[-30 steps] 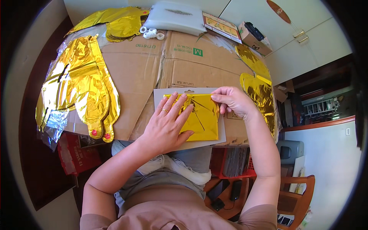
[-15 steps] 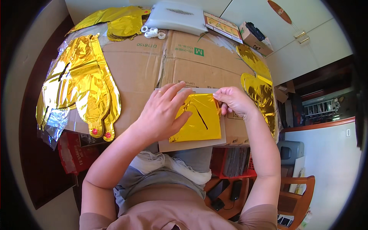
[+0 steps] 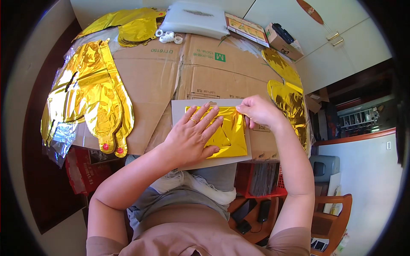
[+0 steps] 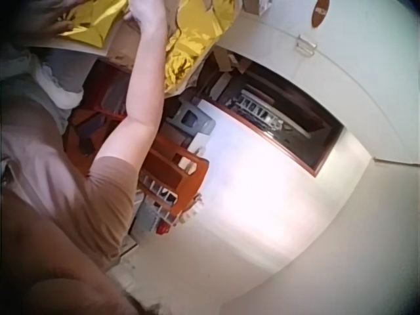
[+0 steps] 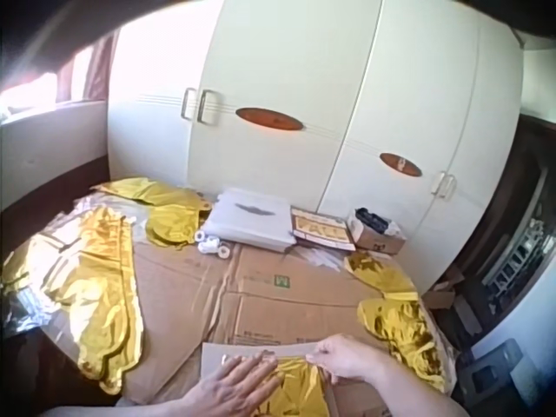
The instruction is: Folding gold foil balloons and inserting them into retail packaging sleeves.
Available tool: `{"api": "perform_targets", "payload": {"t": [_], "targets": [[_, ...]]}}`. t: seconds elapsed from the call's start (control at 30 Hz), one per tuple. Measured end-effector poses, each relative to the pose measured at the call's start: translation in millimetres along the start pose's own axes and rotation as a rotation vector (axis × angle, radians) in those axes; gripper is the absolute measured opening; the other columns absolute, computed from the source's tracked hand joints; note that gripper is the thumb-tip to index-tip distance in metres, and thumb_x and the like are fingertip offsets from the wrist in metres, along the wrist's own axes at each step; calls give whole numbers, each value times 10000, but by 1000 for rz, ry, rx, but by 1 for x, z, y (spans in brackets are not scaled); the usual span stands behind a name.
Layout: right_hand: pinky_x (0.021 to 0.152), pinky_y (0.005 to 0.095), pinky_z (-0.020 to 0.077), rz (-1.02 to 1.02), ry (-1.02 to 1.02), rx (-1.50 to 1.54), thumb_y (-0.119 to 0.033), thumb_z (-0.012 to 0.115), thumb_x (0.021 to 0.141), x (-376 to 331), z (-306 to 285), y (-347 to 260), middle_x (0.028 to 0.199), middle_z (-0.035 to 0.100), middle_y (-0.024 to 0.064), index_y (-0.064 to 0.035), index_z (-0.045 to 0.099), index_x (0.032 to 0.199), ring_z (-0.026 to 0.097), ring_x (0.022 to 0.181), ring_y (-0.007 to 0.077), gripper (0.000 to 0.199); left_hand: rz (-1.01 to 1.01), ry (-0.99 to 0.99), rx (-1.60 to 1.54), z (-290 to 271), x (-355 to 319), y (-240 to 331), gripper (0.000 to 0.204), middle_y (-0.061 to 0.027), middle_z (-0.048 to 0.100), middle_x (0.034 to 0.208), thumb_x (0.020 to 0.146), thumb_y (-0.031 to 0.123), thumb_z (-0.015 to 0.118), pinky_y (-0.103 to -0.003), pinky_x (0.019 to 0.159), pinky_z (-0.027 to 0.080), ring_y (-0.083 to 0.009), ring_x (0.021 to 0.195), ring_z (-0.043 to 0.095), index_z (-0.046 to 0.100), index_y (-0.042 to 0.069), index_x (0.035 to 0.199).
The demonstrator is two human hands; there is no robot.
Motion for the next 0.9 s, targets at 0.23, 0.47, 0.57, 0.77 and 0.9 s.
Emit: {"api": "perform_targets", "payload": {"t": [0.23, 0.47, 0.57, 0.77, 0.9], "targets": [[759, 474, 553, -191, 555, -722, -250, 691, 947, -35, 15, -35, 886, 719, 153, -3, 683, 973, 698, 824, 339, 248, -23, -10, 16, -2, -2, 2, 764, -171, 364, 1625, 965, 560, 556, -528, 1244, 213, -370, 1527, 291, 437, 59, 1529], [1138, 490, 385, -721, 694, -521, -249, 690, 946, -67, 75, -31, 1464, 512, 256, 45, 535, 1404, 502, 1356, 399, 566, -34, 24, -12, 3, -2, 2, 767, -166, 378, 1622, 962, 548, 569, -533, 1240, 221, -374, 1519, 311, 422, 75, 1548], [1191, 502, 323, -730, 685, -557, -276, 656, 974, -51, 89, -7, 1533, 444, 274, 48, 484, 1452, 431, 1428, 419, 602, -29, 77, -37, 0, -3, 4, 768, -163, 392, 1614, 950, 525, 596, -536, 1237, 230, -375, 1516, 319, 423, 74, 1547], [1220, 546, 256, -708, 645, -539, -316, 586, 1009, -49, 95, 2, 1604, 352, 272, 33, 402, 1519, 341, 1491, 436, 646, -91, 20, 66, -8, 0, 13, 747, -226, 408, 1582, 944, 462, 608, -554, 1222, 249, -417, 1485, 355, 422, 44, 1534], [1241, 562, 184, -658, 587, -619, -361, 531, 1021, -46, 98, 6, 1644, 282, 256, -21, 326, 1578, 273, 1528, 422, 683, -110, 170, -208, -20, 17, 38, 766, -285, 401, 1560, 943, 462, 606, -575, 1209, 255, -448, 1453, 381, 407, 6, 1526]]}}
Point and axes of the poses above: each hand's wrist, its own x-axis towards the middle knuckle, its own z-axis out of the palm, y = z × x, the point moved 4 cm from there along x, towards the middle knuckle
